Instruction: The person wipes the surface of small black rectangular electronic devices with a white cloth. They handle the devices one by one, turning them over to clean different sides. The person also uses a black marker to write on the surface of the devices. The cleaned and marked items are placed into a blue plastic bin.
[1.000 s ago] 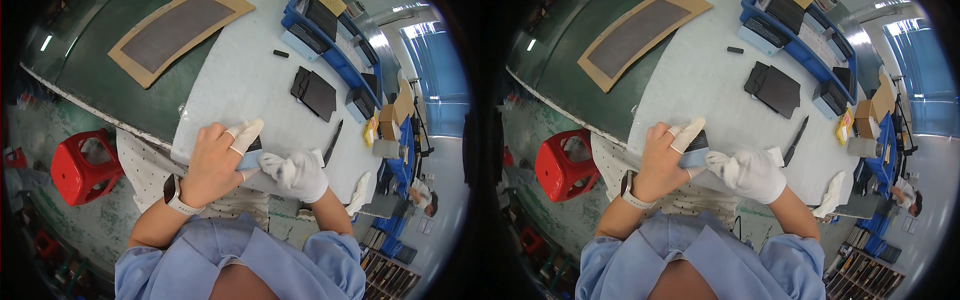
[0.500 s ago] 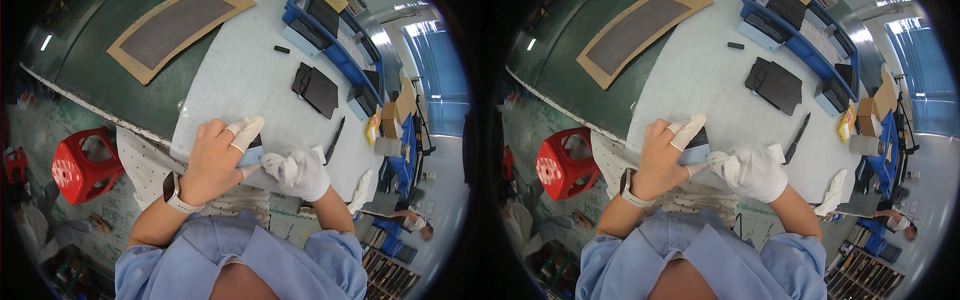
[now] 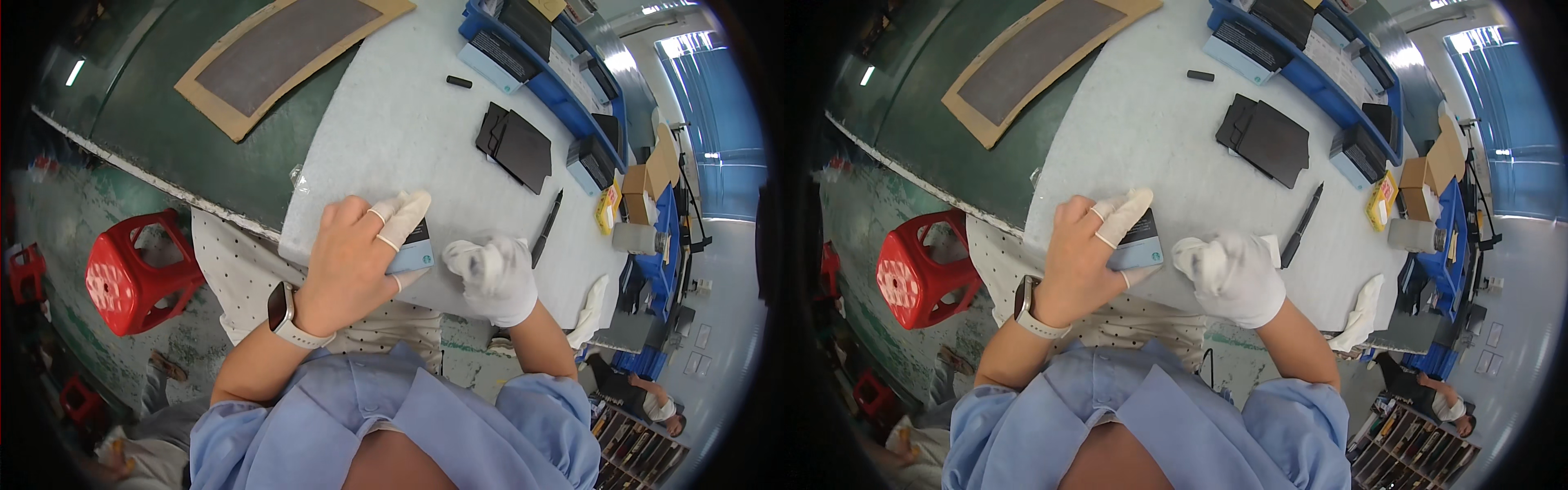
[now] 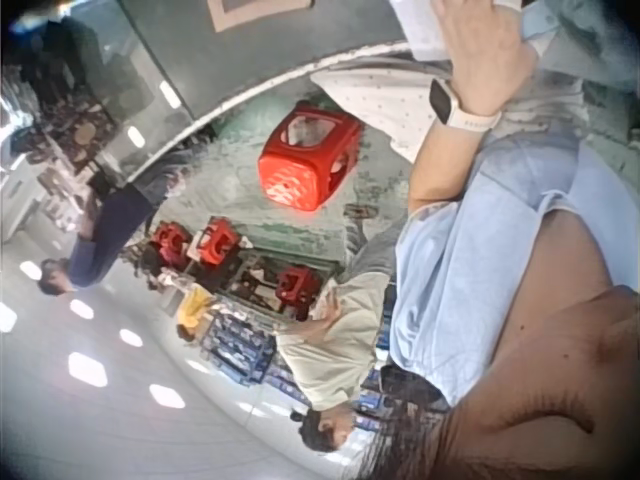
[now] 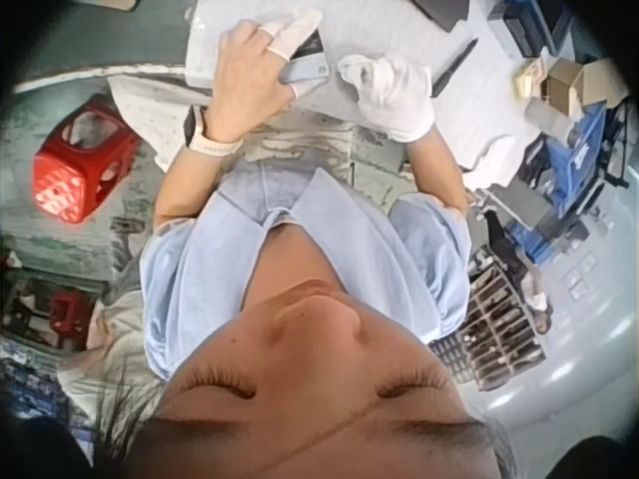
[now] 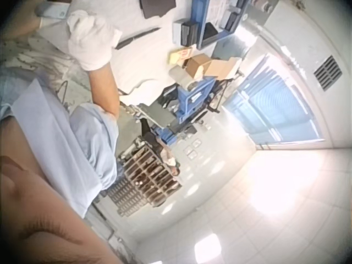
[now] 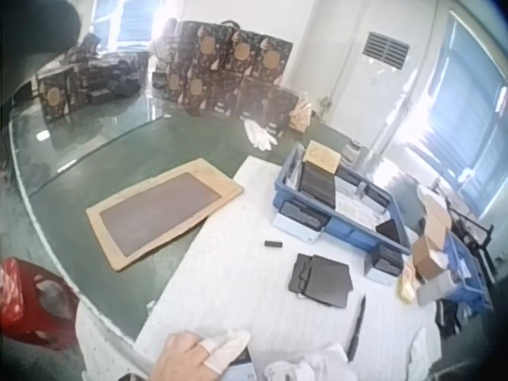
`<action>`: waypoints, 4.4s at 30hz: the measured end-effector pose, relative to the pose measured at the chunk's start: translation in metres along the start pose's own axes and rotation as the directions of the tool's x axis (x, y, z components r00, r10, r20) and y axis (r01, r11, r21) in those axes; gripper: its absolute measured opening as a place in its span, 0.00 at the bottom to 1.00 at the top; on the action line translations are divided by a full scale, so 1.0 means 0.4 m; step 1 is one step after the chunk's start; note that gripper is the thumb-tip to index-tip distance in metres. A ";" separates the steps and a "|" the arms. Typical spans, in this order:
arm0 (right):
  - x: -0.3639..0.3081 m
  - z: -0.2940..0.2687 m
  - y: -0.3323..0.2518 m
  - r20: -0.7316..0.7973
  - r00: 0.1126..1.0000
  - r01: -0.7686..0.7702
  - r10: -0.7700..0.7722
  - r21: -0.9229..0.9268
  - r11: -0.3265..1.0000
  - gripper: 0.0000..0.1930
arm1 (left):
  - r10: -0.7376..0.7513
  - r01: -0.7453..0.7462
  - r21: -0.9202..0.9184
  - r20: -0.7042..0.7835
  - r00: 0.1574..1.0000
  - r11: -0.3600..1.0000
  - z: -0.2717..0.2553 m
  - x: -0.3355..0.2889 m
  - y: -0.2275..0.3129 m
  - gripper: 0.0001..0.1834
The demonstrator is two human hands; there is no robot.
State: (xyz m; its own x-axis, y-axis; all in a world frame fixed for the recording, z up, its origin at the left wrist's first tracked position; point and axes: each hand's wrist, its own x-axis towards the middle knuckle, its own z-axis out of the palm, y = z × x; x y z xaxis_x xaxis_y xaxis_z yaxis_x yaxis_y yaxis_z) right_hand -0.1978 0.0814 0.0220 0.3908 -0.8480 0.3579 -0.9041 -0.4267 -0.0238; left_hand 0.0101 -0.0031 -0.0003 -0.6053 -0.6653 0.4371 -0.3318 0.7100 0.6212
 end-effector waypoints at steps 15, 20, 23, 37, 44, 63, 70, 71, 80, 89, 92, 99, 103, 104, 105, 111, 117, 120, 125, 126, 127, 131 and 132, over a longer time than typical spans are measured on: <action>0.007 0.001 -0.008 -0.083 0.995 -0.040 0.048 0.101 0.994 0.10 | -0.008 0.008 -0.018 0.001 1.000 1.000 0.004 0.000 0.000 0.42; 0.033 -0.015 -0.005 0.013 1.000 0.001 -0.005 0.277 0.961 0.10 | -0.009 0.009 0.007 0.012 1.000 1.000 0.001 -0.001 0.000 0.42; -0.014 -0.001 0.034 0.228 0.973 -0.055 -0.048 0.425 0.904 0.11 | -0.007 0.007 0.005 0.007 1.000 1.000 -0.003 0.002 0.001 0.42; 0.021 -0.020 -0.002 0.070 0.996 0.063 -0.061 -0.019 0.998 0.12 | 0.002 -0.002 -0.005 -0.027 1.000 1.000 0.005 0.004 0.003 0.41; 0.005 -0.021 0.018 0.139 0.990 -0.024 -0.028 0.360 0.933 0.12 | -0.004 0.004 0.006 -0.011 1.000 1.000 -0.002 0.005 0.004 0.42; 0.024 -0.017 0.003 0.153 0.987 -0.075 0.038 0.244 0.967 0.11 | -0.020 0.020 0.004 0.030 0.999 1.000 -0.001 0.002 0.002 0.42; 0.010 0.015 -0.002 -0.006 0.998 -0.063 0.066 0.241 0.968 0.11 | -0.019 0.019 -0.009 0.041 0.999 1.000 0.000 0.005 0.005 0.42; 0.015 0.025 -0.010 -0.014 0.994 -0.096 0.106 0.301 0.949 0.12 | -0.018 0.018 0.002 0.039 0.999 1.000 0.000 0.004 0.004 0.42; 0.046 -0.031 -0.005 0.141 0.989 0.048 -0.046 -0.009 0.999 0.11 | -0.010 0.010 0.011 0.025 1.000 1.000 0.005 0.002 -0.001 0.43; 0.029 -0.031 0.020 0.097 0.992 0.051 -0.083 0.290 0.956 0.06 | -0.016 0.016 0.004 0.010 1.000 1.000 0.001 0.001 0.001 0.43; 0.039 -0.001 -0.004 0.012 0.993 0.118 -0.119 0.066 0.991 0.07 | -0.019 0.019 -0.002 0.018 1.000 1.000 0.003 0.001 0.002 0.43; 0.029 -0.015 0.006 -0.034 0.991 0.131 -0.127 0.178 0.975 0.10 | -0.014 0.014 0.008 0.003 1.000 1.000 0.001 0.001 0.002 0.43; 0.012 0.009 0.000 -0.091 0.992 0.097 -0.088 0.103 0.990 0.11 | -0.013 0.013 -0.018 0.007 1.000 1.000 0.002 0.001 0.001 0.43; 0.013 0.010 -0.005 -0.060 0.995 0.079 -0.074 0.072 0.994 0.12 | -0.014 0.014 -0.012 0.003 1.000 1.000 0.001 0.001 0.001 0.43; 0.012 0.009 -0.008 -0.071 0.995 0.075 -0.069 0.074 0.994 0.12 | -0.014 0.014 -0.007 -0.001 1.000 1.000 0.002 0.001 0.001 0.43; 0.016 -0.009 0.004 -0.113 0.994 0.020 -0.002 0.162 0.987 0.11 | -0.014 0.013 -0.010 -0.014 1.000 1.000 0.004 0.001 0.002 0.43; 0.034 -0.010 -0.009 0.021 0.999 -0.029 0.026 0.165 0.986 0.10 | -0.008 0.008 -0.005 -0.008 1.000 1.000 0.001 0.001 0.002 0.43; 0.013 -0.018 -0.002 0.021 0.994 -0.105 0.103 0.274 0.956 0.09 | -0.011 0.011 0.004 0.000 1.000 1.000 0.001 0.000 0.004 0.43; 0.025 0.009 -0.016 0.020 0.998 -0.053 0.051 0.122 0.991 0.12 | -0.012 0.012 0.001 0.006 1.000 1.000 0.004 0.002 0.003 0.42; 0.028 0.000 -0.012 0.028 0.999 -0.041 0.036 0.176 0.984 0.12 | -0.011 0.011 0.006 0.004 1.000 1.000 0.004 0.002 0.003 0.42; 0.031 -0.014 -0.007 0.035 0.999 -0.028 0.021 0.229 0.973 0.13 | -0.011 0.011 0.011 0.002 1.000 1.000 0.004 0.001 0.002 0.42; 0.005 -0.003 0.001 -0.108 0.992 -0.048 0.063 0.133 0.990 0.10 | -0.016 0.016 0.008 0.011 1.000 1.000 0.003 0.002 0.003 0.42; 0.009 0.000 -0.003 -0.065 0.997 -0.039 0.049 0.135 0.990 0.10 | -0.016 0.016 0.006 0.008 1.000 1.000 0.004 0.002 0.003 0.42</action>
State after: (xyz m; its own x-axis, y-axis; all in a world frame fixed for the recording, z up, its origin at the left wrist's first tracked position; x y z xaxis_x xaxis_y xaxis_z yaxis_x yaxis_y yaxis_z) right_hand -0.1954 0.0786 0.0233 0.3344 -0.8455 0.4162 -0.8872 -0.4314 -0.1638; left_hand 0.0080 -0.0022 -0.0003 -0.6058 -0.6745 0.4220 -0.3459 0.7010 0.6237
